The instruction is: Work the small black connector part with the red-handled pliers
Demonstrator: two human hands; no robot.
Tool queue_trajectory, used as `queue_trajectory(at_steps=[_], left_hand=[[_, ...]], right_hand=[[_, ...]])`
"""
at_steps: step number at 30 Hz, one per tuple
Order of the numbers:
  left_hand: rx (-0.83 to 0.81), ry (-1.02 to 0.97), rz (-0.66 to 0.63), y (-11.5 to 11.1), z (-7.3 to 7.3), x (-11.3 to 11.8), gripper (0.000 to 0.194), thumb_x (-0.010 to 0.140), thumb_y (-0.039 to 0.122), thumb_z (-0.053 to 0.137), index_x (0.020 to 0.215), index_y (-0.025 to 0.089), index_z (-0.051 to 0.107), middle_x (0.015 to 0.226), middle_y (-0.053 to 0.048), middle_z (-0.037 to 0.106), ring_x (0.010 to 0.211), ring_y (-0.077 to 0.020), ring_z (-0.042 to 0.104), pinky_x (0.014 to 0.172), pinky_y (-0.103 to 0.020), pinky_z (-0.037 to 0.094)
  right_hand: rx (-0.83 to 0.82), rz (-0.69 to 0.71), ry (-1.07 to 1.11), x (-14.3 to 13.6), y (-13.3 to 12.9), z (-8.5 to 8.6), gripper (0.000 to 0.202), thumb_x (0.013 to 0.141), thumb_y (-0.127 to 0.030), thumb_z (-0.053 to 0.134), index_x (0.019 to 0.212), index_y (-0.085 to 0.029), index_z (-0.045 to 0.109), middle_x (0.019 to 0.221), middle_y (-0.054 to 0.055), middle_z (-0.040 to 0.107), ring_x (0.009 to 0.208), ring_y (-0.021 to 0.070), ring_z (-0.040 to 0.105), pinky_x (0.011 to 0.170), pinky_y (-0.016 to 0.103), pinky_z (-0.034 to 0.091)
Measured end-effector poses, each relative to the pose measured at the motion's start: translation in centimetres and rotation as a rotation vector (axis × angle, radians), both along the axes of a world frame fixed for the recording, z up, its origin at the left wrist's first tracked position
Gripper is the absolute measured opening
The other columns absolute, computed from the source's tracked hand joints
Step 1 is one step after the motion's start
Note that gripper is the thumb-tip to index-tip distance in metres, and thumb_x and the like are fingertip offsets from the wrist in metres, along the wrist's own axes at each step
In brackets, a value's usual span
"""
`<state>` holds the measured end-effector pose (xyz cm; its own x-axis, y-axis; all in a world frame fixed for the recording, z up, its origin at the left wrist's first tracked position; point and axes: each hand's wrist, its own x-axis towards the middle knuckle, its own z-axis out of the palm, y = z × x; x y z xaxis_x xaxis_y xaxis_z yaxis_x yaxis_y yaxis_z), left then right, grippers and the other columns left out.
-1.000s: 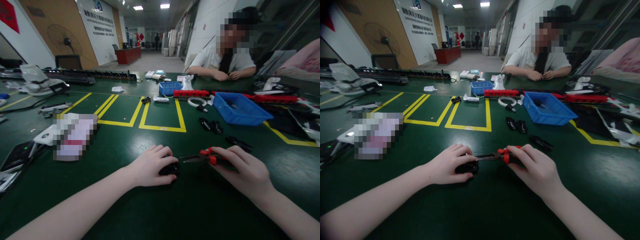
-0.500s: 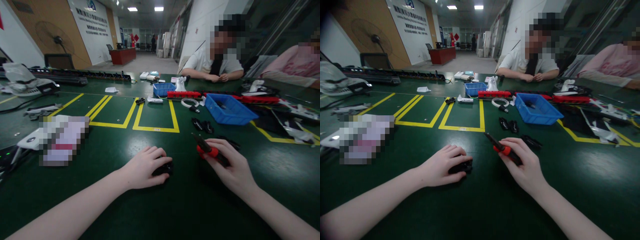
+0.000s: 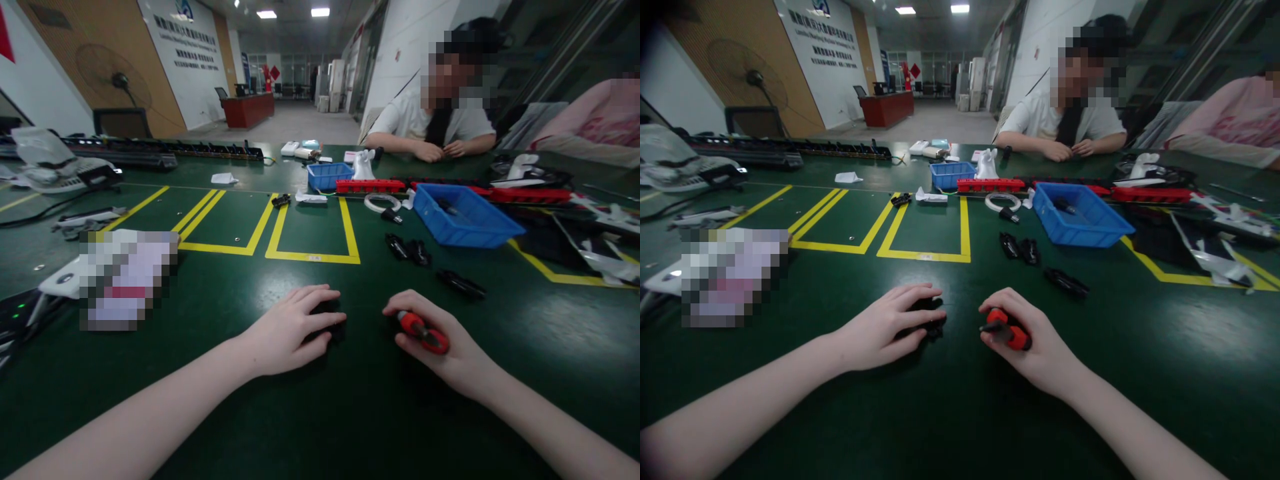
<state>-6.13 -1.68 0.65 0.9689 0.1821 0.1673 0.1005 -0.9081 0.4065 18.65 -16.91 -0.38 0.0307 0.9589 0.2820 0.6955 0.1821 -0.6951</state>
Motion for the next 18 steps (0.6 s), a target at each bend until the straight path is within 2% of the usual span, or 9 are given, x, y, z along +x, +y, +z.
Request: queue_trajectory(at_steps=[2,5,9,12,18], left_hand=[[-0.036,0.009,-0.002,0.0,0.1,-0.1,0.038,0.097,0.02,0.052,0.134,0.021,0.062,0.153,-0.01,0.046,0.145,-0.0299,0.037,0.116,-0.053,0.039],[-0.077,0.016,-0.024,0.0,0.0,-0.1,0.038,0.095,0.017,0.053,0.131,0.021,0.064,0.152,-0.009,0.047,0.144,-0.0292,0.04,0.116,-0.051,0.041],[-0.072,0.005,-0.057,0.2,-0.4,0.0,0.04,0.093,0.031,0.063,0.131,0.02,0.062,0.15,-0.011,0.05,0.142,-0.0306,0.042,0.113,-0.05,0.044],[-0.051,0.008,-0.072,0.4,-0.8,0.2,0.042,0.092,0.039,0.066,0.128,0.019,0.061,0.145,-0.012,0.053,0.139,-0.0306,0.045,0.11,-0.05,0.048],[-0.064,-0.011,-0.107,0.3,-0.9,0.2,0.03,0.091,0.032,0.068,0.116,0.018,0.062,0.134,-0.01,0.059,0.133,-0.0287,0.049,0.105,-0.046,0.052]], right_hand=[[0.018,-0.002,-0.058,-0.4,-0.2,0.0,0.018,0.086,-0.031,0.064,0.102,-0.025,0.061,0.103,0.006,0.062,0.088,0.0203,0.064,0.073,0.033,0.054],[0.045,-0.01,-0.173,-0.6,-0.5,-0.3,0.018,0.081,-0.027,0.066,0.098,-0.025,0.06,0.102,0.006,0.064,0.093,0.023,0.063,0.077,0.036,0.053],[0.091,0.031,-0.341,-0.2,-0.7,-0.7,0.023,0.08,-0.03,0.066,0.101,-0.023,0.058,0.1,0.007,0.065,0.093,0.0238,0.063,0.077,0.037,0.053],[0.174,0.085,-0.501,0.2,-0.7,-0.7,0.035,0.081,-0.042,0.069,0.108,-0.021,0.058,0.103,0.009,0.065,0.088,0.0233,0.063,0.073,0.036,0.051],[0.267,0.105,-0.674,0.1,-0.5,-0.8,0.065,0.082,-0.069,0.062,0.123,-0.018,0.057,0.104,0.012,0.062,0.091,0.0249,0.06,0.074,0.038,0.048]])
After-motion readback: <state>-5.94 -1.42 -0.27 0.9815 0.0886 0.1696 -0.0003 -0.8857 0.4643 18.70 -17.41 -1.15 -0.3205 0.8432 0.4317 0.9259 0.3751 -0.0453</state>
